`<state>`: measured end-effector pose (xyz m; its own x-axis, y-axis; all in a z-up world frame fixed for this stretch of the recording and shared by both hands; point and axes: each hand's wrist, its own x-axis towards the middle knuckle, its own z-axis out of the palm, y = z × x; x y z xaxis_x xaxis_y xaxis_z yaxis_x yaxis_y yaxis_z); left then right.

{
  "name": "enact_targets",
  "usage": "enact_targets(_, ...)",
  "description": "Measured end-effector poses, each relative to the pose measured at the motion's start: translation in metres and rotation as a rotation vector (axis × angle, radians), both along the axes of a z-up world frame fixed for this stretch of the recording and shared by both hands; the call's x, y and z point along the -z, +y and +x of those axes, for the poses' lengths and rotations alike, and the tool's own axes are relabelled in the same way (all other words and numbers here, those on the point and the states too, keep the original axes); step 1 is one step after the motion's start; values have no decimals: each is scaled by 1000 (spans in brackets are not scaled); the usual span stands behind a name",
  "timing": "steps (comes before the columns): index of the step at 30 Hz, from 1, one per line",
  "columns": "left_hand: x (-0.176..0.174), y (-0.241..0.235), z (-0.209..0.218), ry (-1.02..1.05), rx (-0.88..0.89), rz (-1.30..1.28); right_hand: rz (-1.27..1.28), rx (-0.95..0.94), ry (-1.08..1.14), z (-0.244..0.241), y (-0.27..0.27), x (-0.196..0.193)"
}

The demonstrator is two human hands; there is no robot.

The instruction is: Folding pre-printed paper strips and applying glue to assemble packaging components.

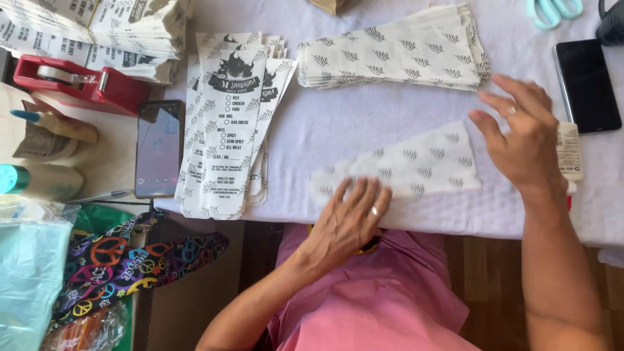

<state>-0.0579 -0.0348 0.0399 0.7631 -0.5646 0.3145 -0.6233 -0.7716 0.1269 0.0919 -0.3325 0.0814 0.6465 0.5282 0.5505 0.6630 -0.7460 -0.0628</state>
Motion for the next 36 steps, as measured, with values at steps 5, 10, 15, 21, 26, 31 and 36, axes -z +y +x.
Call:
enact_targets(5,-32,24,-22,389,57,-579,-49,-116,140,53,51,-2)
enact_targets(10,-54,113,5,469,-485,-933,-155,-95,147,59,59,29)
enact_targets(15,-36,180,40,-48,-806,-693,-226,-44,-27,-14,48,11)
enact_targets(21,2,160,51,18,-960,-46,-173,-91,314,-77,-10,11)
enact_targets(26,-1,87,55,-133,-273,-215,-80,496,222,-81,-138,20)
enact_targets(31,11,23,67,52,64,-322,450,657,822,-70,-157,24)
enact_targets(36,8,16,74,-43,82,-254,970,623,908,-78,-172,36)
